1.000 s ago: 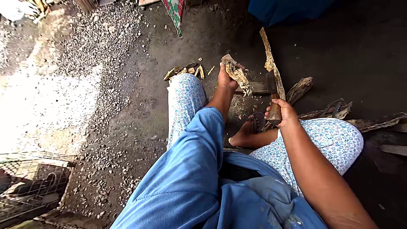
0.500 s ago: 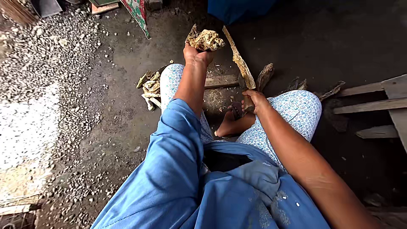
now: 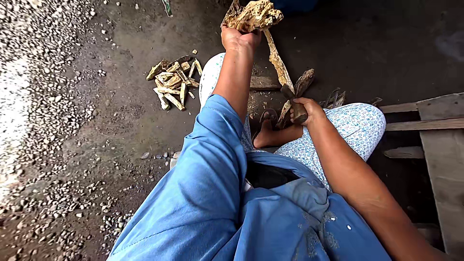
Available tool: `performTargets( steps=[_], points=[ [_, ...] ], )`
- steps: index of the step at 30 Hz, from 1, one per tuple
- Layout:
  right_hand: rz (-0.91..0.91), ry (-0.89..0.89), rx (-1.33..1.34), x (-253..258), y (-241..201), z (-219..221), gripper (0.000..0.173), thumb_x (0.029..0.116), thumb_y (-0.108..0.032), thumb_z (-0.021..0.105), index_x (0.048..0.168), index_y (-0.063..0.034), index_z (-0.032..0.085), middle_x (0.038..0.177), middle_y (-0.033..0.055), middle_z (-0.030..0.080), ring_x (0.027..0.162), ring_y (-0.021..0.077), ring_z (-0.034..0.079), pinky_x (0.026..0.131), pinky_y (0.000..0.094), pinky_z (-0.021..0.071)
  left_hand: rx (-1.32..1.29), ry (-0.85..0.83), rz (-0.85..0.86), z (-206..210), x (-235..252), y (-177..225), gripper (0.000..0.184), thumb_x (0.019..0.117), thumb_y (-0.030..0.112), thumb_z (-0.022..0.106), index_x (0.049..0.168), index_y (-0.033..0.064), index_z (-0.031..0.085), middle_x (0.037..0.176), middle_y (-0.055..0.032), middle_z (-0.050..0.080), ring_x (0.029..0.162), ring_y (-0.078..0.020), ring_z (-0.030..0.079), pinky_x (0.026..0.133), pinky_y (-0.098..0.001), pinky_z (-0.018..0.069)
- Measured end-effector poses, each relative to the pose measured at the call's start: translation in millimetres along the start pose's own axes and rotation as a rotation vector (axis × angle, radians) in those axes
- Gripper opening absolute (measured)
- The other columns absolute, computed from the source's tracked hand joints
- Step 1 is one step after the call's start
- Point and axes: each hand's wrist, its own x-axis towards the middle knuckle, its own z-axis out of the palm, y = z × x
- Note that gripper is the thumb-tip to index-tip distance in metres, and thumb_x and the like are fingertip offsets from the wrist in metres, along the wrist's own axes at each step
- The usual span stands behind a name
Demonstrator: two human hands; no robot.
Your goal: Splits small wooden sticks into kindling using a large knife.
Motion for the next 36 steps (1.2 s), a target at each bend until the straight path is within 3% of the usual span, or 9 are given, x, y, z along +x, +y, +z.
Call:
performTargets(
  steps=[10, 16, 19, 21, 22, 24, 26, 32, 36],
  points=[
    [-0.169, 0.137, -0.207, -8.2, 8.1, 12.1, 0.033, 0.0928, -0.020, 0.072, 0.121, -0.0062, 0.061, 0.090, 0.0110, 0.064, 0.064, 0.0190, 0.062, 0.057, 0.0369, 0.0559, -0.012, 0.042, -0.003, 2.8, 3.8, -0.9, 0.058, 0.1058, 0.052, 0.027, 0.144, 0.0102, 0.040, 0.136, -0.0171, 0.055, 0.125, -0.0300, 0.057, 0.099, -0.0553, 0.0534],
    [-0.221, 0.156, -0.289, 2.7, 2.8, 5.7, 0.029, 0.0931, -0.019, 0.072, 0.116, -0.0043, 0.063, 0.084, 0.0097, 0.066, 0.061, 0.0179, 0.064, 0.057, 0.0357, 0.0573, 0.049, 0.057, 0.016, -1.7, -0.1, 2.9, 0.059, 0.1052, 0.054, 0.027, 0.143, 0.0109, 0.041, 0.136, -0.0170, 0.056, 0.125, -0.0299, 0.058, 0.098, -0.0548, 0.0535],
    [-0.314, 0.201, -0.550, 22.0, 11.5, 1.2, 0.048, 0.0890, -0.018, 0.078, 0.128, 0.0033, 0.060, 0.115, 0.0252, 0.066, 0.105, 0.0379, 0.064, 0.092, 0.0596, 0.0502, 0.100, 0.068, 0.038, -5.1, -2.9, 7.8, 0.060, 0.1054, 0.055, 0.027, 0.145, 0.0122, 0.041, 0.139, -0.0158, 0.056, 0.128, -0.0301, 0.057, 0.100, -0.0564, 0.0524],
    [-0.342, 0.219, -0.560, 32.6, 16.0, 0.4, 0.058, 0.0868, -0.019, 0.078, 0.134, 0.0029, 0.055, 0.122, 0.0275, 0.065, 0.114, 0.0418, 0.062, 0.097, 0.0631, 0.0477, 0.170, 0.063, 0.073, -8.5, -1.3, 10.2, 0.062, 0.1058, 0.057, 0.024, 0.146, 0.0130, 0.042, 0.139, -0.0153, 0.056, 0.128, -0.0301, 0.057, 0.100, -0.0590, 0.0512],
    [-0.338, 0.213, -0.497, 33.5, 15.2, -0.9, 0.057, 0.0882, -0.019, 0.077, 0.136, 0.0024, 0.053, 0.120, 0.0256, 0.065, 0.110, 0.0384, 0.064, 0.094, 0.0597, 0.0501, 0.211, 0.067, 0.094, -12.5, 0.5, 9.7, 0.063, 0.1062, 0.058, 0.024, 0.146, 0.0127, 0.042, 0.138, -0.0155, 0.056, 0.127, -0.0303, 0.057, 0.100, -0.0597, 0.0512],
    [-0.306, 0.156, -0.264, 28.8, 10.6, -3.3, 0.048, 0.0935, -0.020, 0.071, 0.134, -0.0016, 0.052, 0.102, 0.0156, 0.065, 0.081, 0.0243, 0.066, 0.073, 0.0444, 0.0573, 0.308, 0.100, 0.128, -23.4, 5.4, 6.0, 0.064, 0.1068, 0.058, 0.023, 0.146, 0.0123, 0.043, 0.138, -0.0158, 0.056, 0.126, -0.0302, 0.058, 0.099, -0.0589, 0.0518],
    [-0.247, 0.083, 0.002, 22.3, 6.7, -3.9, 0.038, 0.0953, -0.023, 0.069, 0.126, -0.0062, 0.053, 0.088, 0.0102, 0.063, 0.064, 0.0196, 0.063, 0.059, 0.0380, 0.0571, 0.402, 0.160, 0.124, -36.6, 6.9, 0.4, 0.062, 0.1073, 0.056, 0.025, 0.147, 0.0125, 0.044, 0.138, -0.0160, 0.056, 0.126, -0.0307, 0.058, 0.098, -0.0590, 0.0517],
    [-0.136, -0.106, 0.250, 1.0, -10.7, 0.1, 0.026, 0.0990, -0.032, 0.067, 0.113, -0.0111, 0.060, 0.076, 0.0060, 0.063, 0.054, 0.0167, 0.062, 0.048, 0.0337, 0.0565, 0.592, 0.252, -0.025, -89.1, 26.9, -18.6, 0.054, 0.1055, 0.052, 0.036, 0.139, 0.0119, 0.048, 0.126, -0.0157, 0.060, 0.111, -0.0293, 0.062, 0.087, -0.0557, 0.0540],
    [-0.393, -0.375, 0.285, -7.4, -11.6, -7.3, 0.018, 0.1023, -0.022, 0.057, 0.116, -0.0094, 0.056, 0.073, 0.0041, 0.066, 0.055, 0.0177, 0.065, 0.052, 0.0355, 0.0607, 0.628, 0.153, -0.032, -103.7, 43.3, -21.7, 0.048, 0.1065, 0.048, 0.043, 0.137, 0.0117, 0.050, 0.122, -0.0144, 0.062, 0.107, -0.0275, 0.064, 0.088, -0.0532, 0.0554]
  ],
)
